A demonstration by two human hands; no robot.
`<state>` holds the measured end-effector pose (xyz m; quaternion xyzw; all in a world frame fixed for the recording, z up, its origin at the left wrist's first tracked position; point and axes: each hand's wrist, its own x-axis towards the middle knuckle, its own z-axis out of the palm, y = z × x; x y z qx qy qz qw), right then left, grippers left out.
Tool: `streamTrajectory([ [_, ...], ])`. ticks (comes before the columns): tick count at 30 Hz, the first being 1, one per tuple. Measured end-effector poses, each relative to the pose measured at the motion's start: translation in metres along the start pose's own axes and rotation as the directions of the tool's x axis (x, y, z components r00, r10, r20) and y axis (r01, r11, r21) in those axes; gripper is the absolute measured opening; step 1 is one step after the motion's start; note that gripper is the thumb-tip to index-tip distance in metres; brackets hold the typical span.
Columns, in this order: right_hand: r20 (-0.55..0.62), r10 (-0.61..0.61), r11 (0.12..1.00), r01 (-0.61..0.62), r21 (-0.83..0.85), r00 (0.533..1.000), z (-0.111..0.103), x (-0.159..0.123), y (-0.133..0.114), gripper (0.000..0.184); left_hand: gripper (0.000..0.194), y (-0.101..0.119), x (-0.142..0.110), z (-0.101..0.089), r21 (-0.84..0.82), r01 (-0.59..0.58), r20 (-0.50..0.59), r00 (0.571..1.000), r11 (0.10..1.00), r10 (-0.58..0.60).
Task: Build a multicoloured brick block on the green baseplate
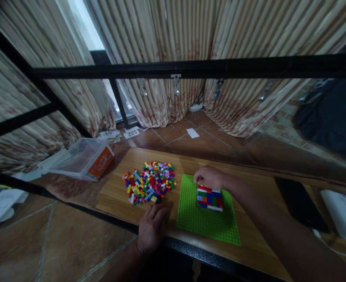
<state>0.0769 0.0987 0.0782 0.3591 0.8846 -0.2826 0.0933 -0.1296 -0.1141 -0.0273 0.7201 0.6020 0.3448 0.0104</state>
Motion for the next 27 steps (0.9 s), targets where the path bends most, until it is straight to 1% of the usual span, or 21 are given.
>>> streamTrajectory([
  [3, -0.203, -0.002, 0.997, -0.014, -0.076, 0.979, 0.015, 0.008, -0.016, 0.026, 0.021, 0.002, 0.001, -0.001, -0.022, 0.013, 0.007, 1.000, 1.000, -0.013],
  [4, -0.262, 0.011, 0.997, -0.030, -0.066, 0.965, 0.021, 0.014, -0.022, 0.026, 0.022, 0.002, 0.001, -0.001, -0.033, 0.016, 0.010, 1.000, 0.999, -0.015],
  [6, -0.369, 0.085, 0.996, -0.090, 0.005, 0.926, 0.034, 0.030, -0.033, 0.026, 0.023, 0.003, 0.001, -0.001, -0.047, 0.022, 0.012, 1.000, 0.999, -0.021],
  [8, -0.420, 0.137, 0.991, -0.130, 0.045, 0.897, 0.045, 0.048, -0.043, 0.027, 0.023, 0.003, 0.001, 0.000, -0.046, 0.025, 0.015, 1.000, 0.999, -0.024],
  [10, -0.439, 0.166, 0.986, -0.156, 0.060, 0.883, 0.053, 0.064, -0.051, 0.027, 0.024, 0.003, 0.000, 0.000, -0.038, 0.028, 0.015, 1.000, 0.999, -0.028],
  [13, -0.460, 0.217, 0.976, -0.203, 0.080, 0.861, 0.060, 0.082, -0.061, 0.028, 0.026, 0.003, -0.001, 0.000, -0.041, 0.023, 0.012, 1.000, 0.999, -0.022],
  [18, -0.466, 0.264, 0.965, -0.239, 0.113, 0.844, 0.063, 0.093, -0.070, 0.021, 0.023, 0.001, -0.002, 0.002, -0.026, 0.015, 0.006, 1.000, 1.000, -0.015],
  [21, -0.481, 0.265, 0.964, -0.222, 0.145, 0.835, 0.062, 0.088, -0.075, 0.022, 0.024, 0.000, -0.002, 0.003, -0.026, 0.007, 0.005, 1.000, 1.000, -0.006],
  [24, -0.506, 0.248, 0.967, -0.181, 0.178, 0.826, 0.063, 0.074, -0.083, 0.023, 0.027, -0.001, -0.001, 0.002, -0.031, 0.001, -0.001, 1.000, 1.000, -0.001],
  [25, -0.516, 0.236, 0.967, -0.149, 0.205, 0.823, 0.065, 0.067, -0.086, 0.022, 0.028, -0.001, -0.001, 0.002, -0.031, -0.002, -0.002, 1.000, 1.000, 0.002],
  [27, -0.547, 0.193, 0.957, -0.034, 0.287, 0.814, 0.069, 0.049, -0.090, 0.019, 0.028, -0.003, -0.001, 0.002, -0.034, -0.010, -0.001, 1.000, 0.999, 0.010],
])
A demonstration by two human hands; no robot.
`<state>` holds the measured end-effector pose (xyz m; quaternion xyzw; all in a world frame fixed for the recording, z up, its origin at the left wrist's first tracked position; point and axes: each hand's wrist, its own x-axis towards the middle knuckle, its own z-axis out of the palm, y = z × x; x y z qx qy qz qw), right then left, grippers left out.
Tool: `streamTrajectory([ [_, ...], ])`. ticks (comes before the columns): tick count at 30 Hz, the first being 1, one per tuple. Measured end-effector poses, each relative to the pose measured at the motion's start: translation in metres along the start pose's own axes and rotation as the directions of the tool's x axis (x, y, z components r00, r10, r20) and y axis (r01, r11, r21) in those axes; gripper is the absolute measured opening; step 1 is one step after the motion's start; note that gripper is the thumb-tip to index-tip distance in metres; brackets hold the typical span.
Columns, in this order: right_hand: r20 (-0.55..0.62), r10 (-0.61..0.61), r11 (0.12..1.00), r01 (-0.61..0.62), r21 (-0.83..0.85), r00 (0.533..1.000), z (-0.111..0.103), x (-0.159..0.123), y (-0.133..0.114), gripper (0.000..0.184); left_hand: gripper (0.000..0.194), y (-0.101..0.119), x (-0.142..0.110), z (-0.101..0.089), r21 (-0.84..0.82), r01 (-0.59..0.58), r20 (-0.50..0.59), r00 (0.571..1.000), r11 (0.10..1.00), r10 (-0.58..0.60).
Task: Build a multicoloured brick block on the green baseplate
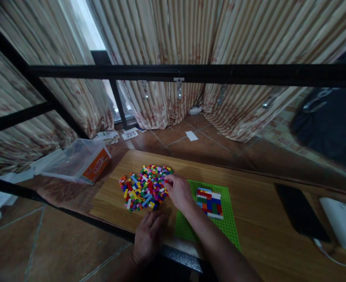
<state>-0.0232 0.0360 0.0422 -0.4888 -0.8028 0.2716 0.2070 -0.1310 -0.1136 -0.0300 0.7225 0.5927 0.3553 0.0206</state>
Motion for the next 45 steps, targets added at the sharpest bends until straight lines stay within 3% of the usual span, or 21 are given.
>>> streamTrajectory([
  [4, -0.074, -0.068, 0.971, 0.083, 0.226, 0.995, -0.024, -0.042, 0.013, 0.019, 0.026, -0.002, 0.001, 0.000, 0.011, -0.018, 0.002, 1.000, 1.000, 0.018],
  [8, -0.177, 0.063, 0.979, -0.026, 0.202, 0.982, -0.062, -0.072, 0.058, 0.026, 0.027, -0.002, 0.002, 0.000, 0.057, -0.033, -0.018, 0.999, 0.998, 0.034],
  [11, -0.232, 0.168, 0.981, -0.140, 0.133, 0.958, -0.085, -0.078, 0.098, 0.029, 0.028, -0.002, 0.002, 0.000, 0.075, -0.036, -0.020, 0.999, 0.997, 0.037],
  [15, -0.195, 0.158, 0.986, -0.145, 0.080, 0.968, -0.096, -0.070, 0.130, 0.029, 0.026, -0.002, 0.002, 0.000, 0.094, -0.050, -0.016, 0.999, 0.994, 0.052],
  [23, 0.043, 0.021, 0.996, -0.025, 0.091, 0.999, -0.100, -0.058, 0.129, 0.027, 0.024, 0.003, 0.008, -0.005, 0.100, -0.051, -0.001, 0.999, 0.994, 0.052],
  [28, 0.079, 0.026, 0.991, -0.036, 0.131, 0.997, -0.101, -0.058, 0.130, 0.028, 0.023, 0.001, 0.006, -0.004, 0.107, -0.047, -0.008, 0.999, 0.993, 0.048],
  [34, 0.176, 0.179, 0.919, -0.229, 0.320, 0.968, -0.102, -0.051, 0.134, 0.028, 0.024, 0.000, 0.006, -0.003, 0.112, -0.072, -0.026, 0.997, 0.991, 0.075],
  [40, 0.316, 0.364, 0.727, -0.479, 0.492, 0.876, -0.101, -0.041, 0.138, 0.027, 0.023, 0.003, 0.008, -0.004, 0.114, -0.059, -0.021, 0.998, 0.992, 0.062],
  [45, 0.304, 0.416, 0.700, -0.515, 0.494, 0.857, -0.095, -0.040, 0.145, 0.022, 0.023, 0.004, 0.008, -0.004, 0.104, -0.049, -0.015, 0.999, 0.993, 0.051],
])
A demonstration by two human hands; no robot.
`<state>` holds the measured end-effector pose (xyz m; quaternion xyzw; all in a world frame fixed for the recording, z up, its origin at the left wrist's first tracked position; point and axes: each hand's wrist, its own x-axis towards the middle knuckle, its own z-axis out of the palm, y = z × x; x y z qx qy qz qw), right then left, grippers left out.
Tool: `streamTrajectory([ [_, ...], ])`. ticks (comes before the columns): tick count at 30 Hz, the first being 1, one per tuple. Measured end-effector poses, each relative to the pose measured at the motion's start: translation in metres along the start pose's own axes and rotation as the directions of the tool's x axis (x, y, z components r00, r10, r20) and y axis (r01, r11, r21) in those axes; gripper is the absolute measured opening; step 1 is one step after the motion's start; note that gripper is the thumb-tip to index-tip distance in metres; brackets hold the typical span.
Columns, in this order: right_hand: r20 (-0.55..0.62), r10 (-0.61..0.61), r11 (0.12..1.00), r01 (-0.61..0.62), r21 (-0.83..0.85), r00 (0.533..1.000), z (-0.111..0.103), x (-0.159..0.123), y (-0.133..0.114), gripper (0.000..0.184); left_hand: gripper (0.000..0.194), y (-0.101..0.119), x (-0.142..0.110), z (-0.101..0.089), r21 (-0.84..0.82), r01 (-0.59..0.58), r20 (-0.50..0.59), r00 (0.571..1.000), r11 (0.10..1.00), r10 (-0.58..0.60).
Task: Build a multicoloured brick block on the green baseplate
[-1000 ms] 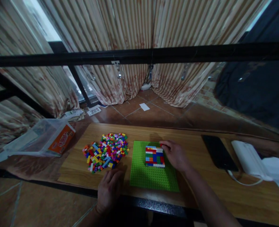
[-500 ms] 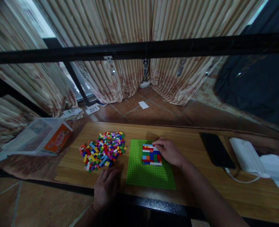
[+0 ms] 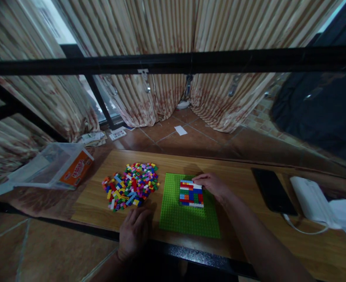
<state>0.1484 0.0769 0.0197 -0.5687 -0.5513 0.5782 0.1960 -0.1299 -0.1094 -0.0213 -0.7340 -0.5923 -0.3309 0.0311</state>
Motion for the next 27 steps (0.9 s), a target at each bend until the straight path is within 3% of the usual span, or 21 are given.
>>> streamTrajectory([
  [7, -0.034, 0.024, 0.999, -0.022, 0.035, 0.999, 0.002, 0.001, 0.004, 0.019, 0.022, 0.001, -0.002, 0.001, -0.009, 0.017, 0.000, 1.000, 1.000, -0.017],
  [12, -0.018, -0.044, 0.994, 0.046, 0.098, 0.999, 0.002, -0.009, 0.005, 0.023, 0.022, 0.000, -0.003, 0.001, -0.019, 0.031, 0.019, 0.999, 0.999, -0.030],
  [17, -0.248, -0.035, 0.979, 0.083, 0.184, 0.968, -0.006, -0.014, 0.018, 0.027, 0.020, 0.001, -0.003, -0.001, -0.033, 0.022, 0.025, 0.999, 0.999, -0.021],
  [22, -0.367, -0.119, 0.992, 0.122, -0.017, 0.922, -0.006, -0.012, 0.008, 0.032, 0.021, 0.002, -0.005, 0.001, -0.046, 0.026, 0.012, 1.000, 0.999, -0.025],
  [24, -0.353, -0.235, 0.969, 0.190, -0.156, 0.906, 0.004, -0.010, -0.005, 0.030, 0.019, 0.001, -0.006, 0.003, -0.059, 0.042, 0.020, 0.999, 0.997, -0.041],
  [27, -0.244, -0.420, 0.873, 0.315, -0.373, 0.874, 0.030, -0.004, -0.025, 0.026, 0.019, 0.001, -0.006, 0.003, -0.072, 0.066, 0.040, 0.997, 0.995, -0.063],
])
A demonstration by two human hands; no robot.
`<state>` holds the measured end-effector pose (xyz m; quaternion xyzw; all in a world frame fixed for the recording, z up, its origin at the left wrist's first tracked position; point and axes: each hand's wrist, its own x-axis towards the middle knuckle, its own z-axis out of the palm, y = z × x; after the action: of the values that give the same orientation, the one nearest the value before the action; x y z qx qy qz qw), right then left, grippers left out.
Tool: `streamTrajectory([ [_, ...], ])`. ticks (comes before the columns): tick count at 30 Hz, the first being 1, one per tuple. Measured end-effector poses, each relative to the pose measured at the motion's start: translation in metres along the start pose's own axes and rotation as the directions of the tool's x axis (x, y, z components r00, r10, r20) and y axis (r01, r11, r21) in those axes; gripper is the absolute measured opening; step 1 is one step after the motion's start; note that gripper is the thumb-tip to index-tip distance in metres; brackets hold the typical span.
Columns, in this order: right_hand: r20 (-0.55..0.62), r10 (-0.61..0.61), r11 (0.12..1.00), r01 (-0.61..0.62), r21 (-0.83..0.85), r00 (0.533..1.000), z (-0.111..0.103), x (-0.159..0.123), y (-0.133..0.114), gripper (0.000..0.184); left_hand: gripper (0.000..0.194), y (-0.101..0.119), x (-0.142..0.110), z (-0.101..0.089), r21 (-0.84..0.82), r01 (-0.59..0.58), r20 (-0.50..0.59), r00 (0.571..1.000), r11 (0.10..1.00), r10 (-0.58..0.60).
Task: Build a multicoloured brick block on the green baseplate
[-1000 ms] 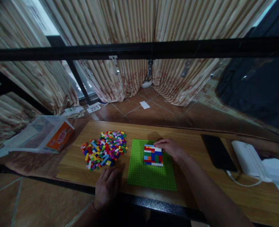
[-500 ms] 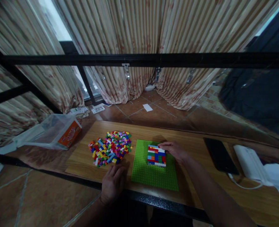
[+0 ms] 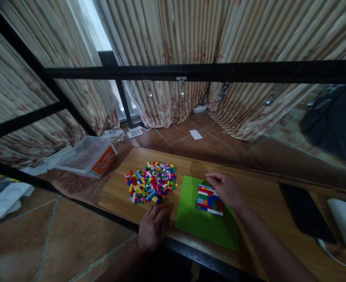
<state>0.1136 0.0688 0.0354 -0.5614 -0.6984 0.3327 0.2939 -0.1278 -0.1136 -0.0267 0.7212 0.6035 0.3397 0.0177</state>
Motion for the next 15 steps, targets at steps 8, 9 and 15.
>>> streamTrajectory([
  [8, 0.258, -0.251, 0.892, 0.327, -0.314, 0.933, 0.078, 0.032, -0.058, 0.032, 0.022, 0.002, 0.000, -0.002, -0.014, -0.006, -0.020, 1.000, 1.000, 0.006],
  [9, 0.295, -0.258, 0.865, 0.356, -0.354, 0.920, 0.084, 0.036, -0.062, 0.034, 0.022, 0.003, 0.000, -0.002, -0.009, -0.006, -0.022, 1.000, 1.000, 0.006],
  [15, 0.374, -0.241, 0.802, 0.401, -0.443, 0.896, 0.104, 0.056, -0.064, 0.031, 0.020, 0.002, -0.002, 0.001, 0.010, 0.014, 0.011, 1.000, 1.000, -0.014],
])
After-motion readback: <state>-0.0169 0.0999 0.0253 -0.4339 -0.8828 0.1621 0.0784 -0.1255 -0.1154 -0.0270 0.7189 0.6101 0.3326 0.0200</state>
